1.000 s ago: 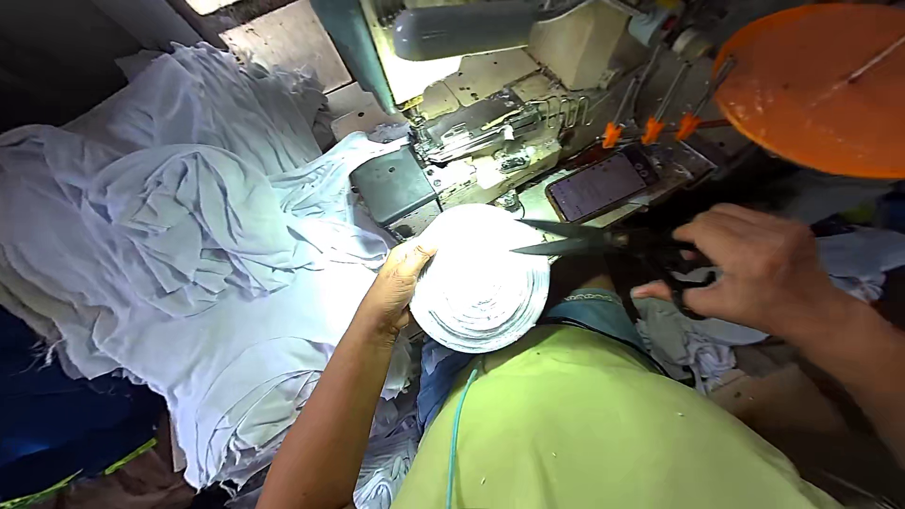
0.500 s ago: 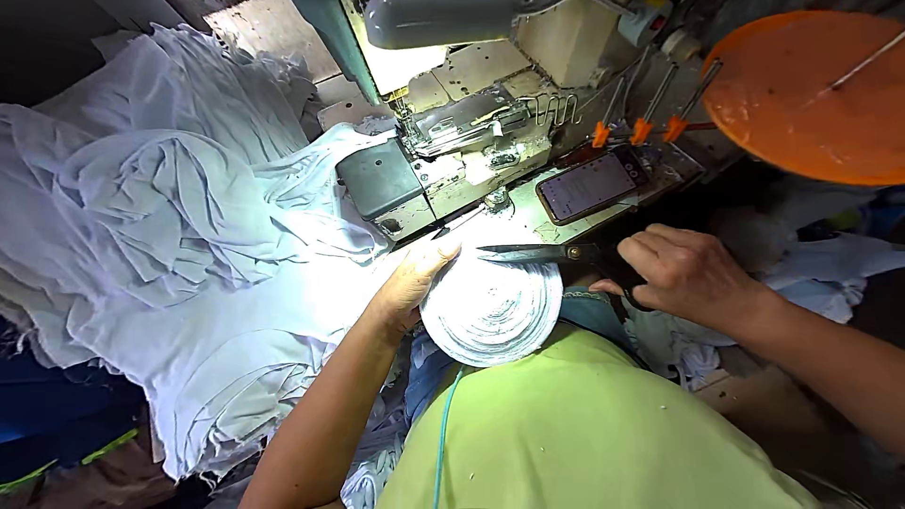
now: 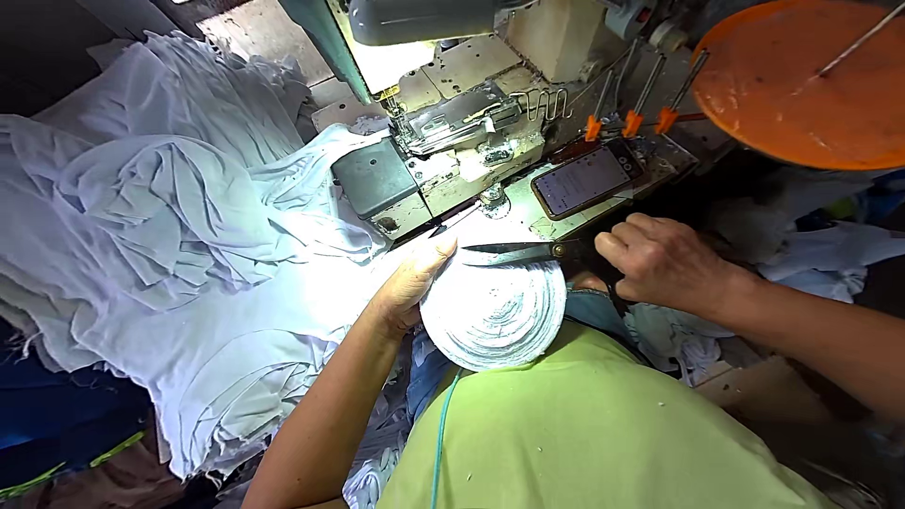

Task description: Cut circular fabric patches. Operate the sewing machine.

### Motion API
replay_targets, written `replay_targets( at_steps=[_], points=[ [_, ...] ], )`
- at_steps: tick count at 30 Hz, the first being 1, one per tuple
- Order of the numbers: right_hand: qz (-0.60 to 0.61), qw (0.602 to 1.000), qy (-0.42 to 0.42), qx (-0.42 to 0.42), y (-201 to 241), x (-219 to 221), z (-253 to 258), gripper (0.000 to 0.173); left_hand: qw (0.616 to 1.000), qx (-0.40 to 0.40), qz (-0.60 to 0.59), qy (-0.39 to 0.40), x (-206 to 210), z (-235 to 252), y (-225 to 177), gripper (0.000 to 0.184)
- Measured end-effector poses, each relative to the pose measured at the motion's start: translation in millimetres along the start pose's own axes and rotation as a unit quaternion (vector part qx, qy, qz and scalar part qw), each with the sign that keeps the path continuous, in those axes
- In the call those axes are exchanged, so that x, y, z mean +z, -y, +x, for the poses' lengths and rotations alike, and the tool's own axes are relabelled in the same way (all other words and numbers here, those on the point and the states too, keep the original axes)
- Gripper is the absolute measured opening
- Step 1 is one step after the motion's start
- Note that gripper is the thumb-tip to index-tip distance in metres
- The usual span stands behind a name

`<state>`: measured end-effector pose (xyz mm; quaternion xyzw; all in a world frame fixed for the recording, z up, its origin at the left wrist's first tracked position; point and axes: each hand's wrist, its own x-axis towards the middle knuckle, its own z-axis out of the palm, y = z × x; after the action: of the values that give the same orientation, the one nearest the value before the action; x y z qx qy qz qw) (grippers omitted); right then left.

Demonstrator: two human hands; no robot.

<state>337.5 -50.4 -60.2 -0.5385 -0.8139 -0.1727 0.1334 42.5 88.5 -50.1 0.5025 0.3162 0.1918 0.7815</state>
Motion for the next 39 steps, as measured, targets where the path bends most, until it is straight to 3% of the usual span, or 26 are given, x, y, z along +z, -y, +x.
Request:
replay_targets(
  at_steps=[4,6,8,11,16,20,24,30,34,36,39],
  points=[
    [0.009,0.999,-0.003,-0.031,-4.0,0.6,-2.0,0.013,1.000,-0.009,-0.003,0.006,-3.7,2.7,4.0,0.035],
    [0.018,0.999,0.000,-0.033,-7.2,1.2,-3.5,0.009,1.000,-0.013,-0.008,0.010,-3.4,3.4,2.7,0.034],
    [0.053,0.998,-0.006,-0.026,-13.1,0.9,-4.5,0.013,1.000,-0.018,-0.005,0.004,-4.9,4.9,0.2,0.037],
    [0.097,0.995,-0.028,0.011,-25.7,-2.6,-10.0,0.042,0.999,-0.004,0.035,0.021,-9.2,5.9,-13.3,0.041],
    [0.059,0.996,-0.040,0.050,-33.8,-20.5,-13.4,0.057,0.985,-0.038,0.047,0.159,-18.2,23.6,-25.6,0.043],
    [0.025,0.999,-0.027,0.025,-21.0,-23.0,-10.9,0.048,0.985,-0.075,0.034,0.150,-1.0,35.1,-26.9,0.037],
    [-0.002,1.000,-0.020,-0.007,-21.4,-26.4,-6.2,0.019,0.984,-0.085,0.038,0.152,11.0,44.7,-28.0,0.032],
    [-0.028,0.999,0.001,-0.032,-21.0,-30.3,4.2,0.036,0.985,-0.097,0.049,0.132,20.2,45.3,-30.4,0.027],
    [-0.033,0.998,0.030,-0.035,-21.5,-29.6,8.9,0.048,0.983,-0.114,0.045,0.136,20.4,47.0,-28.8,0.033],
    [-0.030,0.998,0.031,-0.053,-24.2,-25.8,8.3,0.043,0.983,-0.111,0.030,0.141,17.6,47.5,-24.8,0.041],
    [-0.012,0.996,0.022,-0.082,-28.6,-19.2,5.8,0.022,0.984,-0.099,-0.005,0.149,14.9,48.0,-18.0,0.049]
  ],
)
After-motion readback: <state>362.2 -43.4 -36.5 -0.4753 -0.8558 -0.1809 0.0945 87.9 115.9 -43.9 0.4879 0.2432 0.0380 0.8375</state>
